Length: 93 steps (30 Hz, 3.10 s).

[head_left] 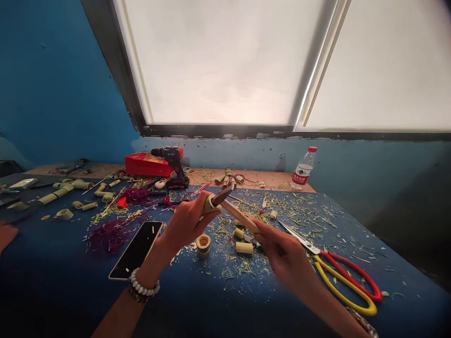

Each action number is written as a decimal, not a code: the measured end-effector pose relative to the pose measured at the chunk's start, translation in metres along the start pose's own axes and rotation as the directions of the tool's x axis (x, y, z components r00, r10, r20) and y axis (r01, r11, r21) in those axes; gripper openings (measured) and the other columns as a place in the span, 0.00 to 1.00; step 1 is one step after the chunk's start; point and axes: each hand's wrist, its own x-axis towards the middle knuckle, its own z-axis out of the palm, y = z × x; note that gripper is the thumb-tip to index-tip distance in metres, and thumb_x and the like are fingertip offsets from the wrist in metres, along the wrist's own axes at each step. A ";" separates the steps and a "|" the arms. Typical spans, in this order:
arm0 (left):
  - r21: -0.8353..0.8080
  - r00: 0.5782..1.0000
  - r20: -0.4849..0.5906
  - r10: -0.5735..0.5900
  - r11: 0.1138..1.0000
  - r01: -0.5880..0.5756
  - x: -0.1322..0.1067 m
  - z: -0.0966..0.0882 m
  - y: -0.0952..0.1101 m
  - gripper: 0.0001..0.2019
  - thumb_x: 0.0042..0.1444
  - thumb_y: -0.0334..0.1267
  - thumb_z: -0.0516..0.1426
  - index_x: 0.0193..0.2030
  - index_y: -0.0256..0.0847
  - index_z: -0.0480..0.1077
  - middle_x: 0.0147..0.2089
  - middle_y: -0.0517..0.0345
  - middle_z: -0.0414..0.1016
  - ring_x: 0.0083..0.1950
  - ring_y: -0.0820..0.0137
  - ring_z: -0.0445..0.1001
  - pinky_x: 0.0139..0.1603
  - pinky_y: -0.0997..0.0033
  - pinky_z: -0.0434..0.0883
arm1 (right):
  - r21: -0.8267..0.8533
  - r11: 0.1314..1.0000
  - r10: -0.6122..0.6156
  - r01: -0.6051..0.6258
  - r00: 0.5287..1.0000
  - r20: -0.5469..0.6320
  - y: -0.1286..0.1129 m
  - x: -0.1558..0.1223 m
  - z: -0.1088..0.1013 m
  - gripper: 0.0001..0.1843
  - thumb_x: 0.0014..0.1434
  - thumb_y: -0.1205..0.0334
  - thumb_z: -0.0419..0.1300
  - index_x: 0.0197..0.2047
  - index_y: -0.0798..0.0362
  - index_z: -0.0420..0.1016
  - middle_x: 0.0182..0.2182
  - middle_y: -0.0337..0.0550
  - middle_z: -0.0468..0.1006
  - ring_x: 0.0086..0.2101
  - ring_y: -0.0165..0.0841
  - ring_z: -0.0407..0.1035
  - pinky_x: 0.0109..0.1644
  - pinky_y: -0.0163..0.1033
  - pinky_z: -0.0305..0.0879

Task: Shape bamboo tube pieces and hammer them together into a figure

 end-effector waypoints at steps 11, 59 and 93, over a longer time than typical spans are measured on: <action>0.031 0.977 -0.199 -0.073 0.996 0.081 -0.016 -0.008 -0.009 0.09 0.67 0.46 0.50 0.47 0.43 0.59 0.27 0.66 0.69 0.23 0.74 0.68 0.25 0.77 0.60 | 0.152 0.984 0.138 -0.092 0.935 -0.326 0.003 -0.012 -0.002 0.19 0.62 0.55 0.61 0.54 0.51 0.78 0.26 0.40 0.76 0.20 0.29 0.62 0.21 0.34 0.60; -0.326 0.855 0.332 -0.399 0.802 0.501 -0.089 -0.002 0.059 0.23 0.67 0.44 0.49 0.68 0.53 0.56 0.53 0.55 0.77 0.54 0.56 0.76 0.49 0.64 0.70 | 0.459 0.829 0.243 -0.321 0.944 0.222 -0.042 0.013 0.023 0.17 0.55 0.48 0.67 0.41 0.51 0.75 0.23 0.34 0.65 0.21 0.25 0.53 0.21 0.33 0.49; -0.970 0.705 -0.085 -0.704 0.222 0.105 -0.065 0.026 0.039 0.15 0.57 0.37 0.57 0.49 0.45 0.59 0.54 0.54 0.67 0.41 0.71 0.75 0.22 0.79 0.74 | 0.440 0.701 0.269 -0.562 0.779 0.567 -0.039 0.049 0.061 0.21 0.56 0.48 0.66 0.47 0.52 0.77 0.20 0.33 0.68 0.16 0.23 0.56 0.16 0.31 0.46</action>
